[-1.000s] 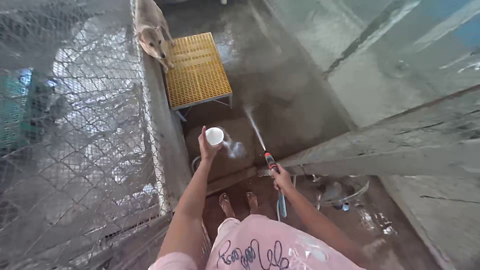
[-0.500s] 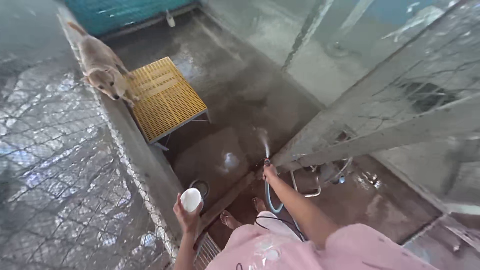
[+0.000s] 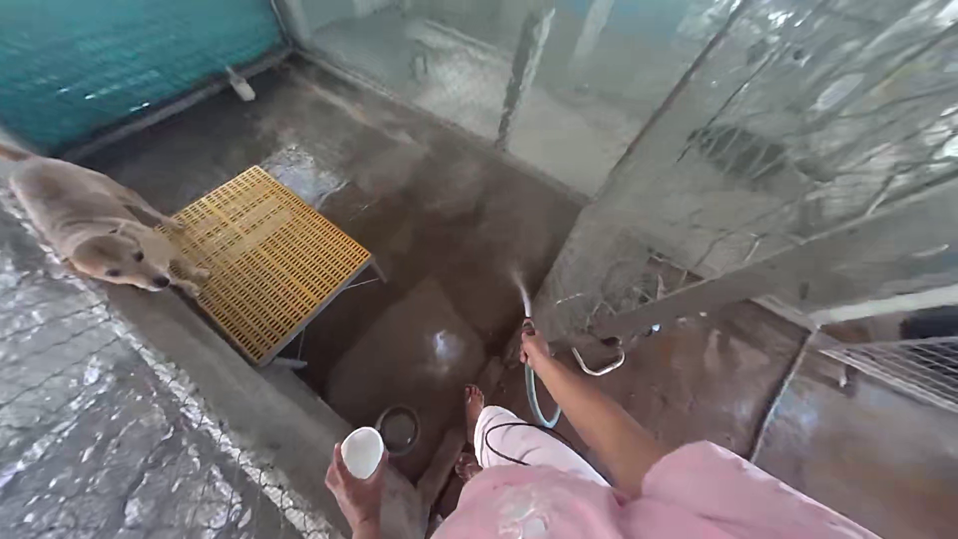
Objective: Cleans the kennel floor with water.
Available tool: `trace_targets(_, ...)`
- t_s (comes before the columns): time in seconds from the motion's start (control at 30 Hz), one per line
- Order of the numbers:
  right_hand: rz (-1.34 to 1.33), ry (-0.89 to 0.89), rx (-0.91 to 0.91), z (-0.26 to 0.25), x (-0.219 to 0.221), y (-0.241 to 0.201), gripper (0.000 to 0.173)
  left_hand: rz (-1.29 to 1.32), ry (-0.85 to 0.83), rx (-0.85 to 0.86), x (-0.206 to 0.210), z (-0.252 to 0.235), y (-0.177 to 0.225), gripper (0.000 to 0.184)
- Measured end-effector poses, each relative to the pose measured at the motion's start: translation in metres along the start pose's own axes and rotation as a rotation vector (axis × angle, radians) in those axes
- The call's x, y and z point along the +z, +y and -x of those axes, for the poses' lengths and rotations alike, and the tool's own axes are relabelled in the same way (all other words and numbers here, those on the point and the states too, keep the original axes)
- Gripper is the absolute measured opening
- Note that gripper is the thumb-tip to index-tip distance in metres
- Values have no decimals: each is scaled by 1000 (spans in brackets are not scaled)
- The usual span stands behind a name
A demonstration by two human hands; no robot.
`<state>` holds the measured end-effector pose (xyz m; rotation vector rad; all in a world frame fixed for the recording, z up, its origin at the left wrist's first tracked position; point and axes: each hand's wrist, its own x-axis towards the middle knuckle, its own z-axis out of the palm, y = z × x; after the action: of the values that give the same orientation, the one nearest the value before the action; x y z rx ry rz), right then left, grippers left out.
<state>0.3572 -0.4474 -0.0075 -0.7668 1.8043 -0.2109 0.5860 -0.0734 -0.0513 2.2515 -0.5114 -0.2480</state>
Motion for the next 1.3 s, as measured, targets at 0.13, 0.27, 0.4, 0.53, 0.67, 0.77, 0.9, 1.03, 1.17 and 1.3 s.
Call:
trace_targets(0.13, -39, 66, -43, -10, 5, -27, 46, -38, -11, 33, -6, -19, -1, 111)
trace_targets(0.27, 3, 161, -85, -18, 3, -64, 51, -73, 18, 21, -12, -36, 7, 112)
trace_targets(0.4, 80, 215, -127, -25, -2, -82, 56, -103, 42, -40, -16, -57, 32, 111)
trace_targets(0.53, 177, 175, -135, -16, -6, -88, 58, -119, 55, -8, -10, -78, 46, 112)
trace_targets(0.67, 314, 45, -123, 7, -4, -75, 56, -75, 23, 29, -7, -94, 59, 113)
trace_targets(0.77, 378, -92, -113, 17, 1, -46, 55, -39, 6, 78, -5, -104, 54, 114)
trace_targets(0.9, 387, -145, -80, 43, -5, -23, 57, -68, -77, 63, -18, -114, 56, 113)
trace_targets(1.03, 287, 12, -86, 49, -14, -22, 57, -86, -85, 48, -35, -121, 56, 111)
trace_targets(1.17, 288, 108, -150, 53, -11, -34, 60, -82, -94, 39, -48, -125, 49, 111)
trace_targets(1.3, 340, 36, -196, 70, -4, -35, 60, -87, -91, 76, -52, -126, 36, 109)
